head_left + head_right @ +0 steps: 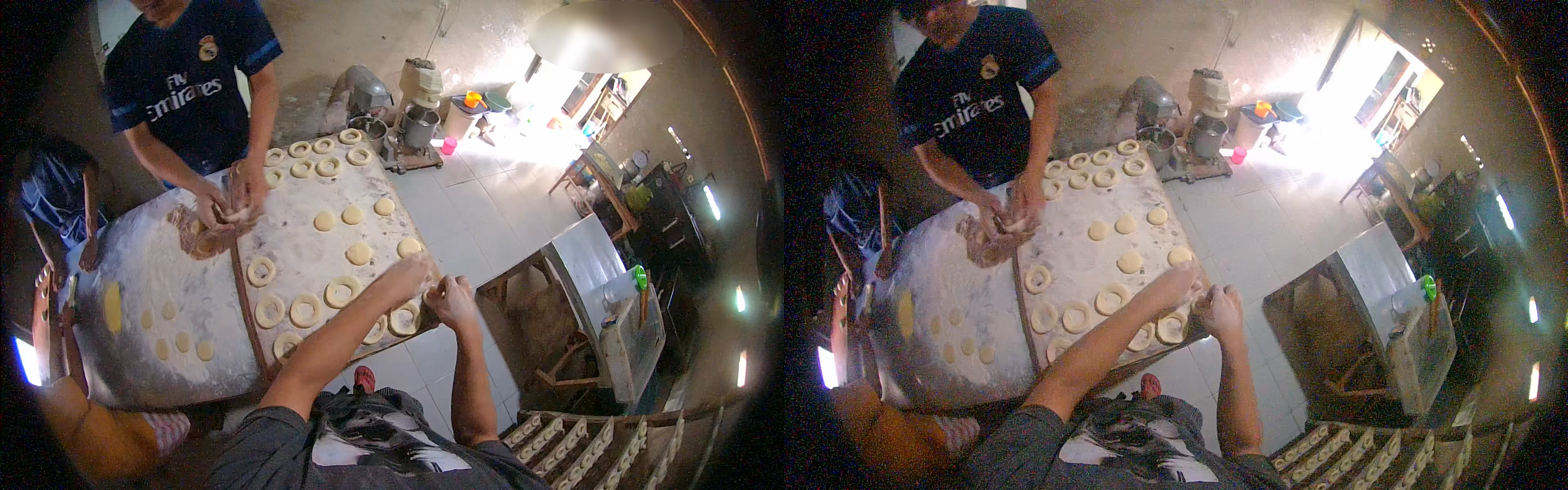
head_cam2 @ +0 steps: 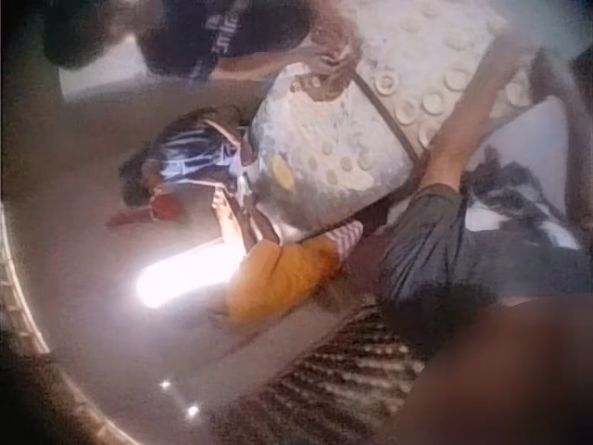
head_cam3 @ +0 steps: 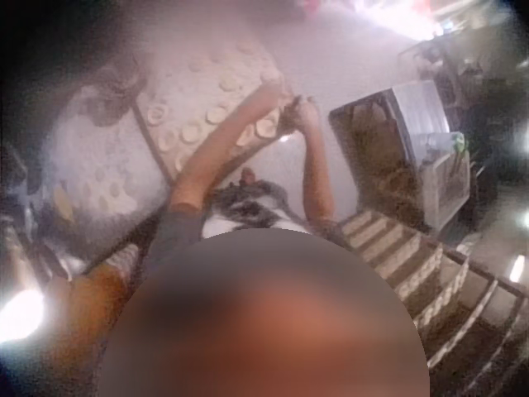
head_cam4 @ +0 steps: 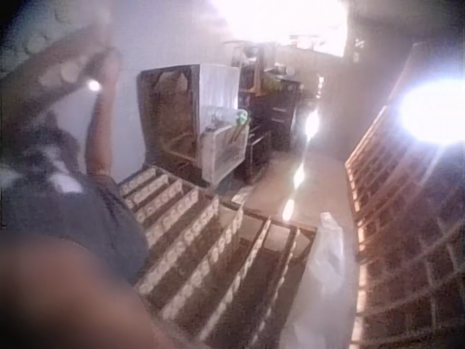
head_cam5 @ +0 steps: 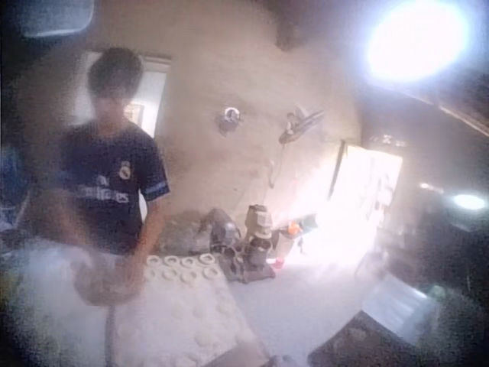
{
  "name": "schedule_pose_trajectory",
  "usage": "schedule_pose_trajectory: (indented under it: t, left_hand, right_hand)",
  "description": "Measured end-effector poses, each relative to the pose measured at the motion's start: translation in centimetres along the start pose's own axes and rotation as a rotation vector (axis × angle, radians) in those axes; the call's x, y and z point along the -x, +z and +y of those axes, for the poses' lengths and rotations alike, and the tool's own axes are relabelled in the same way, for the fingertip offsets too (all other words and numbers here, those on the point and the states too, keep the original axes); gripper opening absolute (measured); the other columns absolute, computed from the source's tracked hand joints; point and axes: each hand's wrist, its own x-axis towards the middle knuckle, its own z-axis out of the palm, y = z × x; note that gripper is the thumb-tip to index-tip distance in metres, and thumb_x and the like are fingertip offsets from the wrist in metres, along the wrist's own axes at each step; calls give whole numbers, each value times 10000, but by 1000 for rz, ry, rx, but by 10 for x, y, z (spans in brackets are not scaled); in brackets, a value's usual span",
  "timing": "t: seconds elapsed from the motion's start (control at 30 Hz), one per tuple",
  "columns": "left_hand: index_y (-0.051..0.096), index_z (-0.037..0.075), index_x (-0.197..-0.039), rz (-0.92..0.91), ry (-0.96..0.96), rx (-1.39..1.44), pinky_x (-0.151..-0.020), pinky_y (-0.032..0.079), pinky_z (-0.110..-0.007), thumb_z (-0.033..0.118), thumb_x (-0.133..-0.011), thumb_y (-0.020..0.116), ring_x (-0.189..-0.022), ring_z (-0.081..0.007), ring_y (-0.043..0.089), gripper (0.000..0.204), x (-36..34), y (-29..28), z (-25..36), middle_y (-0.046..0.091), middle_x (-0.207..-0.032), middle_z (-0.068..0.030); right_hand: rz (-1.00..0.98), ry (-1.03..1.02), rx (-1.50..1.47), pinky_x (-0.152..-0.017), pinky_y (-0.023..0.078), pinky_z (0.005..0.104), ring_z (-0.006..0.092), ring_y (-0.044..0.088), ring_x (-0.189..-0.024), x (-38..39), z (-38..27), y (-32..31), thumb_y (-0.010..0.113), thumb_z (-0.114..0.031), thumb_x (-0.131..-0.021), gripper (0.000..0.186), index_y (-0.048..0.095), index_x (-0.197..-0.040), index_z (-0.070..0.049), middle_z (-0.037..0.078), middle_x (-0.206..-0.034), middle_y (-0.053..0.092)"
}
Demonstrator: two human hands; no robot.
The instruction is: The person shapes small dough pieces into ring shapes by hand and places them on a wooden board. They then carry the board to a multi-tiered wooden rack and place it among other boards of shaped dough.
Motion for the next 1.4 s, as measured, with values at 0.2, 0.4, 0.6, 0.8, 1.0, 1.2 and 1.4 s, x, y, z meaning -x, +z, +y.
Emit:
schedule_pose_trajectory:
  t: [0.2, 0.4, 0.6, 0.8, 1.0, 1.2, 1.4]
  left_hand:
    - [499, 21, -965, 320, -289, 436, -764, 475, -448, 165, -869, 678, -846, -361, 609, 249, 83, -97, -16, 598, -886, -182]
    - [552, 31, -1035, 557, -741, 349, -778, 496, -375, 170, -861, 697, -881, -283, 642, 265, 315, -175, -64, 634, -944, -157]
    - [608, 17, -1070, 763, -925, 235, -812, 508, -382, 115, -857, 696, -921, -295, 661, 250, 457, -225, -100, 672, -980, -160]
    - [631, 59, -1105, 964, -987, 28, -842, 520, -439, 159, -842, 683, -974, -358, 667, 287, 481, -286, -179, 691, -1041, -177]
    - [631, 38, -1128, 836, -1095, -385, -854, 479, -460, 150, -872, 666, -1039, -399, 568, 282, 482, -290, -207, 607, -1083, -242]
    - [584, -10, -1212, 826, -985, 308, -824, 526, -425, 188, -908, 676, -942, -331, 668, 374, 481, -310, -185, 684, -1031, -193]
    - [653, -20, -1147, 1077, -671, 948, -793, 526, -309, 232, -923, 694, -895, -165, 665, 339, 484, -328, -157, 719, -982, -84]
  right_hand:
    - [-258, -139, -59, -707, 524, 421, 338, 688, -802, -20, -16, -6, 693, -316, -835, 416, 587, -1004, 48, 246, -874, 674]
    - [-255, -420, -383, -776, 524, 422, 325, 678, -854, -19, -179, 19, 704, -169, -839, 350, 568, -1137, -47, 180, -887, 687]
    - [-675, -791, -522, -791, 502, 341, 215, 623, -874, 17, -417, 154, 738, -181, -839, 377, 611, -1158, -26, 111, -924, 649]
    - [-532, -777, -412, -830, 527, 423, 301, 670, -932, 9, -548, 297, 690, -152, -863, 341, 621, -1169, -16, 178, -965, 684]
    - [-363, -1003, 76, -766, 526, 438, 316, 641, -805, -5, -557, 313, 708, -308, -881, 331, 610, -1019, -24, 173, -906, 653]
    - [-955, -527, -806, -747, 509, 330, 176, 602, -829, 22, -562, 236, 726, -253, -906, 585, 373, -1341, -88, 103, -985, 610]
    - [-997, -595, -1157, -760, 515, 338, 164, 608, -873, 32, -554, 195, 759, -81, -849, 828, 169, -1428, -134, 81, -989, 589]
